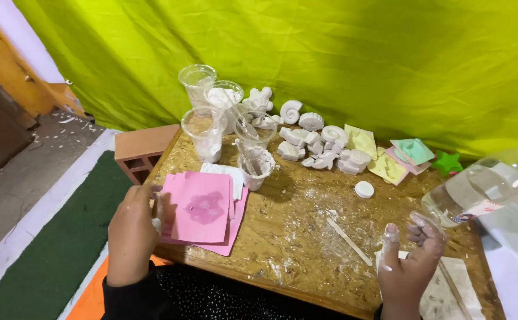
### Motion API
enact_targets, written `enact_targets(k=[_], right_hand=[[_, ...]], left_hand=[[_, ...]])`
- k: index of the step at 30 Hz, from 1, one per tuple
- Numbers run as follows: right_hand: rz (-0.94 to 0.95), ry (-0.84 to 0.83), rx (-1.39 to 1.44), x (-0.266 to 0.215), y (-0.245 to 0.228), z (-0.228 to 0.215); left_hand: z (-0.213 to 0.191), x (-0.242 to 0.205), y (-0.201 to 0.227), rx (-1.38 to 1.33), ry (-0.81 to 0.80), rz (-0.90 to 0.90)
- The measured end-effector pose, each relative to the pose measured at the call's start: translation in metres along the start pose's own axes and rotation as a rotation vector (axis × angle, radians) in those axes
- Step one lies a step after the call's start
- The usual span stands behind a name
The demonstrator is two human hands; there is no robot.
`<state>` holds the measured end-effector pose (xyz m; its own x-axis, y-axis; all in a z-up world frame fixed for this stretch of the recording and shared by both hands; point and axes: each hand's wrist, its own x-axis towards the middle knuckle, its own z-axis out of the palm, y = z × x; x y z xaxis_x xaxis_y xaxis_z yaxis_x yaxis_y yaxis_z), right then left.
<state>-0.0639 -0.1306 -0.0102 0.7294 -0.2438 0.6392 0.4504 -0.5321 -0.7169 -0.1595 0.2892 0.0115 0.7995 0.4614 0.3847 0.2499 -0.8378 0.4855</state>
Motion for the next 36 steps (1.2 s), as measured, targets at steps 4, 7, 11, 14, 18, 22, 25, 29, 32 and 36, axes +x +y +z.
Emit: enact_targets(k=[4,7,11,14,18,22,25,29,32,36], right_hand=[[0.118,-0.05,0.04,-0.001,-0.007,0.007],[0.133,-0.094,0.058,-0.003,-0.01,0.008],[0.206,-0.095,0.04,-0.001,-0.016,0.009],[0.197,-0.085,0.078,-0.003,-0.01,0.011],[0.193,-0.085,0.092,-0.005,-0.003,0.012],[0.238,-0.079,0.096,-0.005,-0.013,0.012],[0.208,-0.094,0.096,-0.004,-0.011,0.011],[0.228,-0.091,0.098,-0.005,-0.012,0.012],[0.201,-0.076,0.128,-0.005,-0.009,0.013],[0.219,-0.097,0.111,-0.005,-0.017,0.012]], left_hand=[[0.016,0.004,-0.039,0.137,-0.102,-0.105],[0.015,0.009,-0.04,0.071,-0.129,-0.126],[0.01,0.016,-0.029,-0.006,-0.182,-0.218],[0.014,0.021,-0.03,-0.091,-0.18,-0.2],[0.014,0.023,-0.029,-0.132,-0.17,-0.212],[0.021,0.027,-0.034,-0.028,-0.246,-0.253],[0.015,0.024,-0.027,-0.29,-0.136,-0.254],[-0.005,0.024,-0.005,-0.424,0.036,-0.232],[-0.007,0.025,-0.003,-0.577,0.017,-0.336],[0.005,0.024,-0.016,-0.33,-0.15,-0.225]])
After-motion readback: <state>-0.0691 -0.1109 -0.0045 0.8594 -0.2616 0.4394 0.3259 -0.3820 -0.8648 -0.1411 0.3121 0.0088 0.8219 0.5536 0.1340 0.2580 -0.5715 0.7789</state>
